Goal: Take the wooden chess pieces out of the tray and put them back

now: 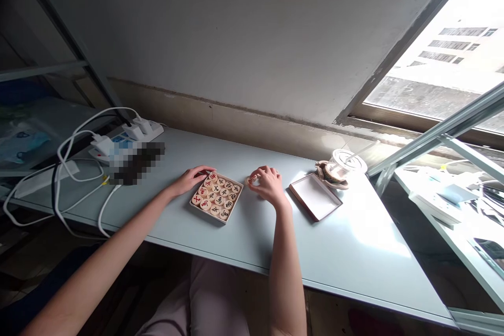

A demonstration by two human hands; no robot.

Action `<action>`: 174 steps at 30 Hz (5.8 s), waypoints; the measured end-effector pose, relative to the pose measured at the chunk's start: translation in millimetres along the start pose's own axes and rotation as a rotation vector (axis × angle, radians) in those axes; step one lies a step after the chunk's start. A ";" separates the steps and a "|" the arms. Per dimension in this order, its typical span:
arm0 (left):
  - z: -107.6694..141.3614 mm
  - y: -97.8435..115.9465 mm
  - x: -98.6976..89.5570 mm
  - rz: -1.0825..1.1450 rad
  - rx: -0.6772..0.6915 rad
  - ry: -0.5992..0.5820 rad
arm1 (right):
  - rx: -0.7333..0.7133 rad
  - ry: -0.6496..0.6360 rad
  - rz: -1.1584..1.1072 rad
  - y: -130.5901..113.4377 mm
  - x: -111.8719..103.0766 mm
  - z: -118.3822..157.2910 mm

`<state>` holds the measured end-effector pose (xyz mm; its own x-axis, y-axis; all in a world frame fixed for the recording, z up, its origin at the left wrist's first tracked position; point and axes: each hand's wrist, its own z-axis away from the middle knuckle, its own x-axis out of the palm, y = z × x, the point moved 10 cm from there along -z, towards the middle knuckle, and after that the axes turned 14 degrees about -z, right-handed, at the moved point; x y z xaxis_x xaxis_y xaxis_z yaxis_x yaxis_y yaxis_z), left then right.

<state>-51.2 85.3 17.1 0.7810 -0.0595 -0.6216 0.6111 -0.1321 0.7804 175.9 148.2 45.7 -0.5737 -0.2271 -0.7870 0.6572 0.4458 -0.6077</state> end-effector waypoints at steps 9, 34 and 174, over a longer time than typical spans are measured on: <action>22.9 9.0 -42.2 -0.411 0.062 0.331 | -0.120 -0.011 0.116 -20.7 15.2 -3.3; 116.4 -73.2 -151.8 -0.982 -0.138 0.444 | -0.207 0.055 0.140 -39.1 27.7 -5.8; -19.7 22.8 6.9 -0.265 0.135 0.026 | -0.398 -0.215 -0.275 -112.2 68.2 17.3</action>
<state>-29.3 101.4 31.9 0.6009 0.0194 -0.7991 0.7728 -0.2699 0.5745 71.5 67.7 58.4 -0.5584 -0.5356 -0.6336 0.2359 0.6297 -0.7402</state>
